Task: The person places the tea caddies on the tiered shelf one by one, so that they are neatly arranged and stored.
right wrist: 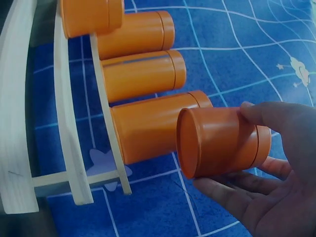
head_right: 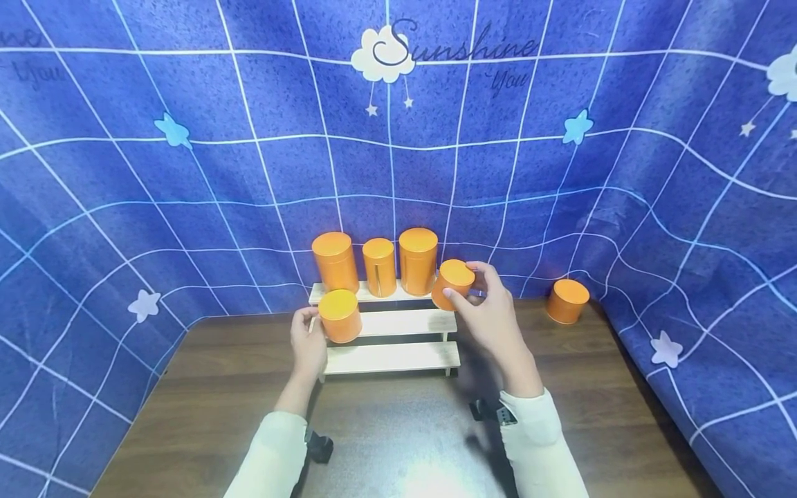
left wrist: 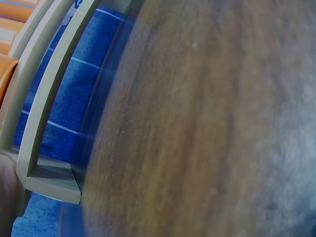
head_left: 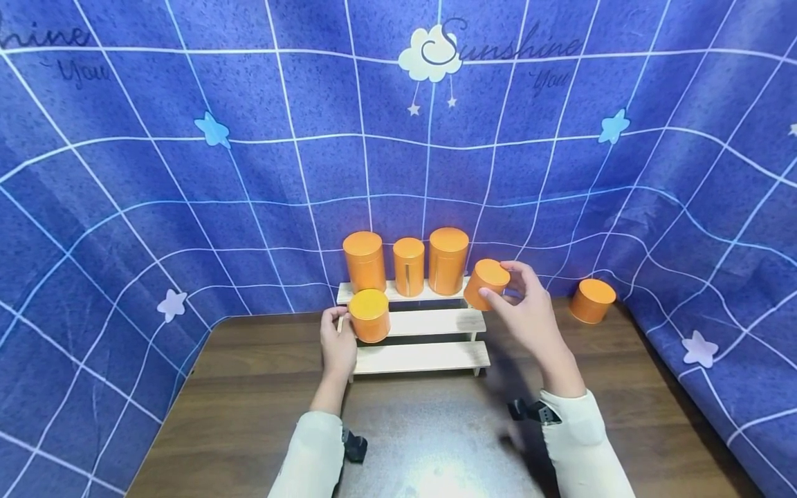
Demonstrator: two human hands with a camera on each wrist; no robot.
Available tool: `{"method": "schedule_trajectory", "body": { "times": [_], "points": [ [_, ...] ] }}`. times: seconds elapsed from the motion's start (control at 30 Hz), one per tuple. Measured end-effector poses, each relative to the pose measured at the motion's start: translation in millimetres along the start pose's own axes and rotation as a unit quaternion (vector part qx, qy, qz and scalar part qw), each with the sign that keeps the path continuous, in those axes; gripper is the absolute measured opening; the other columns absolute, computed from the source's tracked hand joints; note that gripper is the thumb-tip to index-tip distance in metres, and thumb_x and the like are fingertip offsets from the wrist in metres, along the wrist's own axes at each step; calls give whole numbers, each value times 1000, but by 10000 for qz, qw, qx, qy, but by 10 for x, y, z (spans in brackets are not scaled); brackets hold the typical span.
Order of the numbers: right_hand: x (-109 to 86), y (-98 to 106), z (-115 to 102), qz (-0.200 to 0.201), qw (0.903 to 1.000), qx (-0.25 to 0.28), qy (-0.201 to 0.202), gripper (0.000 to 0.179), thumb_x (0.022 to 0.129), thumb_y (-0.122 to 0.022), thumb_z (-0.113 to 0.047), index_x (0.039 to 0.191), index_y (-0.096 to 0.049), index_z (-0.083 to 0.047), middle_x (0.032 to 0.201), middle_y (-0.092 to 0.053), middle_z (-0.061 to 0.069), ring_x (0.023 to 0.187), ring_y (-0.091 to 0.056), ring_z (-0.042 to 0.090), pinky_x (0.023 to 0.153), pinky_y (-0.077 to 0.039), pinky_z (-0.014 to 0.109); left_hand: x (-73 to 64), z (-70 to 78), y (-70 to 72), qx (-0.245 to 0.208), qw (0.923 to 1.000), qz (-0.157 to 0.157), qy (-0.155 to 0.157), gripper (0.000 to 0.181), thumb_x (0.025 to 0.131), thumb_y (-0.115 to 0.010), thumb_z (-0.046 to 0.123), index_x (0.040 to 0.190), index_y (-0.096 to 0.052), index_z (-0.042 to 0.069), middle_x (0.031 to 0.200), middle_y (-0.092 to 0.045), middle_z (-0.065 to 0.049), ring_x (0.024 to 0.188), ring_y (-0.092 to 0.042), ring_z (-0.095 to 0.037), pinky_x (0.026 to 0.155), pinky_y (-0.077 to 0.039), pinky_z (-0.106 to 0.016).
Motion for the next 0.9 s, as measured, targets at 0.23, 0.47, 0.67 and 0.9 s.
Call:
{"method": "schedule_trajectory", "body": {
  "times": [0.23,0.47,0.67,0.9],
  "points": [
    [-15,-81,-57,-81,9999,-50,66,59,92,-84,-25,141,-56,-7,129,-73,17,116,-68,24,89,-57,17,-2,-1,5,25,10000,42,-43,15,105,-55,2,119,-58,-2,120,-62,-16,110,-57,-21,75,-51,-18],
    [-33,-179,-97,-263,9994,-151,176,61,89,-86,-24,140,-57,-8,130,-72,16,119,-70,31,89,-58,19,10,-12,2,22,10000,18,-68,15,105,-55,2,119,-58,-2,119,-61,-15,107,-57,-20,74,-52,-18],
    [-44,-250,-127,-425,9985,-95,328,60,89,-86,-19,140,-57,-5,132,-72,18,120,-71,33,96,-62,46,13,-8,4,20,10000,3,-56,15,105,-55,2,119,-58,-1,120,-61,-16,112,-57,-20,77,-51,-17],
    [-59,-322,-133,-578,9972,78,460,59,90,-84,-15,142,-57,-5,134,-72,19,121,-72,33,96,-62,47,5,8,3,-4,10000,17,-38,14,105,-54,2,119,-58,-1,120,-61,-15,111,-57,-20,77,-51,-17]
  ]
}}
Point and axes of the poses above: each hand's wrist, its own x-axis towards the middle knuckle, its own y-axis out of the back of the hand, z = x × y, the point moved 6 cm from there along x, towards the middle knuckle
